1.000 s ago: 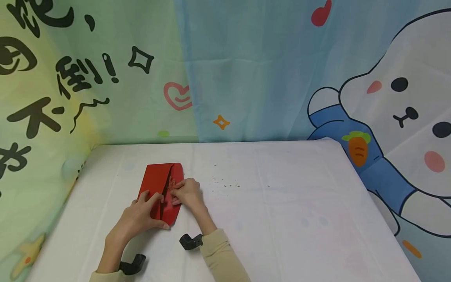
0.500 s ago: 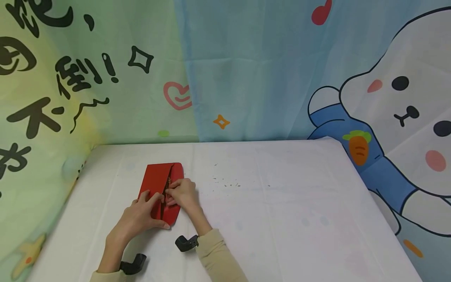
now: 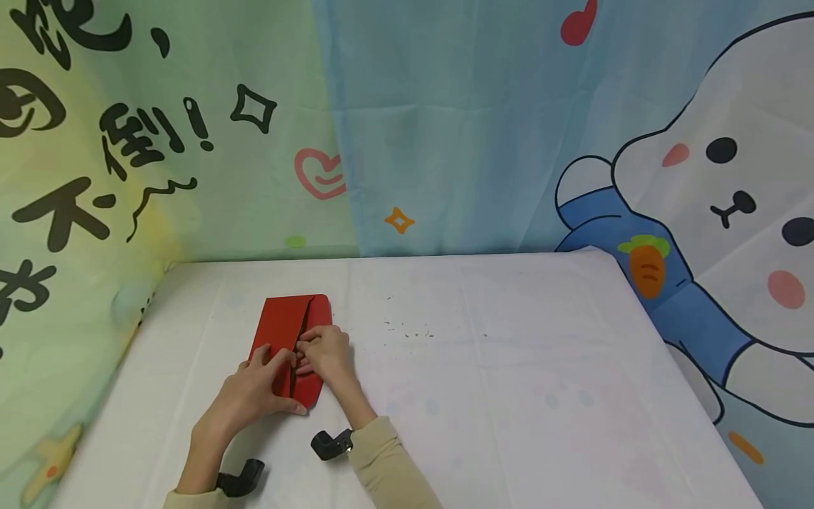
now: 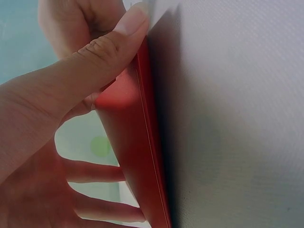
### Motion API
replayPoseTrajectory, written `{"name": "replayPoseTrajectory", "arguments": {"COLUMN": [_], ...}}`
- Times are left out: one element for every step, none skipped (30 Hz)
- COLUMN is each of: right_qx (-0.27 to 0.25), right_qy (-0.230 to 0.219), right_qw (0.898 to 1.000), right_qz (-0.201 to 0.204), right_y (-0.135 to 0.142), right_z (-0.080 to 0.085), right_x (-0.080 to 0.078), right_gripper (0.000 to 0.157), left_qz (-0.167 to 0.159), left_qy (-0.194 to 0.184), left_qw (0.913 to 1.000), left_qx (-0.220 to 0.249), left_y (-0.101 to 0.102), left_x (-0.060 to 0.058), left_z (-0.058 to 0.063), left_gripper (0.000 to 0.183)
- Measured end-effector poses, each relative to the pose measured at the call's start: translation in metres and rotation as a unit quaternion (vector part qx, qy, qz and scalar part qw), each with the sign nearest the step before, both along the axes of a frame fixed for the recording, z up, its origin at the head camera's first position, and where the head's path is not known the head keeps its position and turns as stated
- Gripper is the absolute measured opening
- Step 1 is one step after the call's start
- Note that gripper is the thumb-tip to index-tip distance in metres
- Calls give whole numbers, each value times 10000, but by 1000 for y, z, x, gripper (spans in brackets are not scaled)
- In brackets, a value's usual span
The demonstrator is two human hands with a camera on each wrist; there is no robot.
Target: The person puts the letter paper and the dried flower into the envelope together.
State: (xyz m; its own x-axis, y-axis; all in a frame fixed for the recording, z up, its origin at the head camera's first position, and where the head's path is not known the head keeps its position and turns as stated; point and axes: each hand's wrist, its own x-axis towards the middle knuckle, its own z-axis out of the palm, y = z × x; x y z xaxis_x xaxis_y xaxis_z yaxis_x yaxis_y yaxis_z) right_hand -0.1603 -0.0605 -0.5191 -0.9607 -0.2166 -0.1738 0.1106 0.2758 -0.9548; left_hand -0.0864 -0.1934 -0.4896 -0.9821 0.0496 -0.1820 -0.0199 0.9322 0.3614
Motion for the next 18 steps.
{"name": "replayPoseTrajectory", "arguments": {"right_qx": [8,30,51,79,114,127,122,121,118,97,82,83,87,110,146,186,231,283], "right_qy": [10,17,21,33,44,30,1,-36,-70,-115,-153,-175,-186,-180,-150,-117,-79,-38], "right_qw": [10000,10000,10000,10000,9999,9999,9999,9999,9999,9999,9998,9998,9998,9997,9997,9997,9996,9995], "right_qz": [-15,-30,-41,-51,-60,-66,-67,-70,-68,-71,-73,-80,-87,-94,-104,-113,-119,-125], "right_y": [0,-1,-1,-2,-2,-3,-3,-4,-4,-5,-5,-6,-6,-6,-6,-7,-7,-7], "right_z": [0,0,0,0,0,-1,-1,-1,-1,-1,-2,-2,-2,-2,-2,-2,-2,-2], "right_x": [0,0,0,0,0,0,0,0,0,-1,-1,-1,-1,-1,-1,-1,-1,-1], "right_gripper": [12,12,12,12,12,12,12,12,12,12,12,12,12,12,12,12,12,11], "left_qz": [1,0,-2,-3,-4,-2,-7,-13,-17,-22,-27,-32,-38,-37,-34,-33,-31,-29], "left_qy": [1,4,6,5,9,11,14,17,20,21,32,37,38,40,39,39,41,38], "left_qw": [10000,10000,10000,10000,10000,10000,10000,10000,10000,10000,10000,10000,10000,10000,10000,10000,10000,10000], "left_qx": [0,-5,-3,4,12,22,15,14,15,11,-2,-5,-10,-12,-8,-8,-7,0], "left_y": [0,0,0,0,0,0,0,0,0,0,0,0,0,0,0,0,0,0], "left_x": [0,0,-1,-1,-1,-1,-1,-1,-1,-1,-1,-1,-1,-1,-1,-1,0,-1], "left_z": [0,0,0,0,0,0,0,0,0,-1,0,0,0,0,0,0,0,-1], "left_gripper": [91,91,90,90,89,88,88,88,88,89,89,90,89,89,88,88,88,87]}}
